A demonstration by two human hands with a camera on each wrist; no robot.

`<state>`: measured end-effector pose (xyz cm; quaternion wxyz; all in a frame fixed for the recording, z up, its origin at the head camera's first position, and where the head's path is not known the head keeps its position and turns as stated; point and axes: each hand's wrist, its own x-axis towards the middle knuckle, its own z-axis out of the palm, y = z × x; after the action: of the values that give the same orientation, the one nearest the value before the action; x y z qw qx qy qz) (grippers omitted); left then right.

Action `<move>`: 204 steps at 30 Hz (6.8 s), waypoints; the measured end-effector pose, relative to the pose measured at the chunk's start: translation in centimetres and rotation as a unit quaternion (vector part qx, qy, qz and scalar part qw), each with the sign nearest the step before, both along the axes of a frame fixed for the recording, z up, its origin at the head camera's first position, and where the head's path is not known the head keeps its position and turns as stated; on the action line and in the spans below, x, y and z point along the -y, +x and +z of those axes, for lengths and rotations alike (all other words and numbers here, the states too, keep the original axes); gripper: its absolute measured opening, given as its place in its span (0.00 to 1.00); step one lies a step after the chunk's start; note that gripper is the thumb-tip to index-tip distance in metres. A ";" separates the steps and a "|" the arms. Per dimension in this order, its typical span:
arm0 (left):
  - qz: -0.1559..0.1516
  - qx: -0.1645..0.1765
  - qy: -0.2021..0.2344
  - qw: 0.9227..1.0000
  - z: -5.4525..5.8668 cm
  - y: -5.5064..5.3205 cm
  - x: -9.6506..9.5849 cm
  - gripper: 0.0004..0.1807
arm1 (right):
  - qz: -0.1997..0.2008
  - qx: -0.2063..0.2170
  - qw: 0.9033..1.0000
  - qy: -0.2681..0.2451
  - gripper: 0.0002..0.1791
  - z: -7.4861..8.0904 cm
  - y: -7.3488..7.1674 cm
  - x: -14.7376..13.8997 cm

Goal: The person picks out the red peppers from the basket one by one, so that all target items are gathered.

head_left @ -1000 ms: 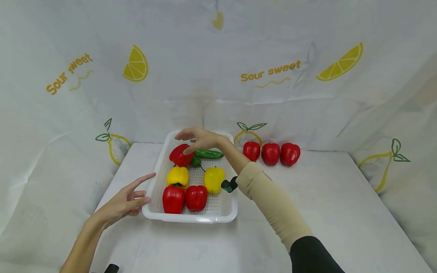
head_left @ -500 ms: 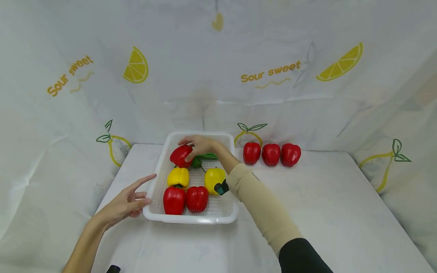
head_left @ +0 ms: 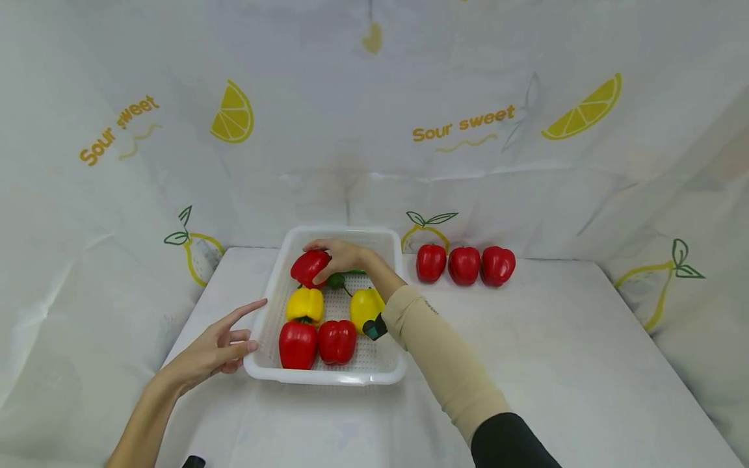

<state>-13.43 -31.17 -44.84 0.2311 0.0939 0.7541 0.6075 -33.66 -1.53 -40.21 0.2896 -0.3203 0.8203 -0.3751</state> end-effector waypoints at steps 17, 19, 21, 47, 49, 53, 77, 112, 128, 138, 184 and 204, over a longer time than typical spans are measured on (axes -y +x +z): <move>-0.006 -0.010 0.009 1.000 0.2 0.2 -0.1 0.42 | -0.019 -0.001 1.000 -0.010 0.41 -0.3 -0.1 -0.3; -0.004 -0.009 0.007 1.000 0.2 0.2 -0.2 0.42 | -0.028 0.005 1.000 -0.012 0.40 -0.3 -0.1 -0.3; -0.003 -0.009 0.005 1.000 0.2 0.1 -0.2 0.43 | -0.036 0.010 0.999 -0.014 0.39 -0.3 -0.1 -0.4; -0.007 -0.012 0.008 1.000 0.1 0.0 -0.2 0.42 | -0.026 -0.018 0.997 -0.077 0.39 1.3 -0.4 -1.2; -0.005 -0.009 0.007 1.000 0.0 0.0 -0.2 0.42 | -0.023 -0.026 0.996 -0.078 0.39 1.7 -0.4 -1.5; -0.006 -0.008 0.008 1.000 0.0 0.0 -0.2 0.42 | -0.025 -0.038 0.996 -0.080 0.38 2.6 -0.5 -2.3; -0.017 -0.021 0.020 0.999 0.1 0.1 -0.1 0.41 | -0.086 -0.103 0.984 -0.114 0.42 7.1 1.2 -10.2; -0.016 -0.018 0.006 1.000 -0.2 0.0 0.1 0.42 | -0.164 -0.081 0.982 -0.049 0.38 4.1 4.5 -22.0; -0.015 -0.016 0.002 1.000 -0.2 -0.1 0.1 0.42 | -0.178 -0.054 0.981 -0.062 0.44 2.2 5.4 -24.4; -0.015 -0.015 0.002 1.000 -0.1 -0.1 0.1 0.42 | -0.188 -0.050 0.978 -0.079 0.42 0.4 5.6 -25.3; -0.016 -0.013 0.006 1.000 0.1 0.1 -0.1 0.41 | -0.179 -0.063 0.982 -0.019 0.34 -4.3 5.7 -25.4; -0.024 -0.020 0.014 0.999 0.0 0.0 0.0 0.42 | -0.180 -0.043 0.983 -0.015 0.33 -4.6 5.8 -25.3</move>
<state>-13.41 -31.19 -44.82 0.2288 0.1276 0.7476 0.6102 -27.83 23.81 -44.82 0.1774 -0.1879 0.8703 -0.4194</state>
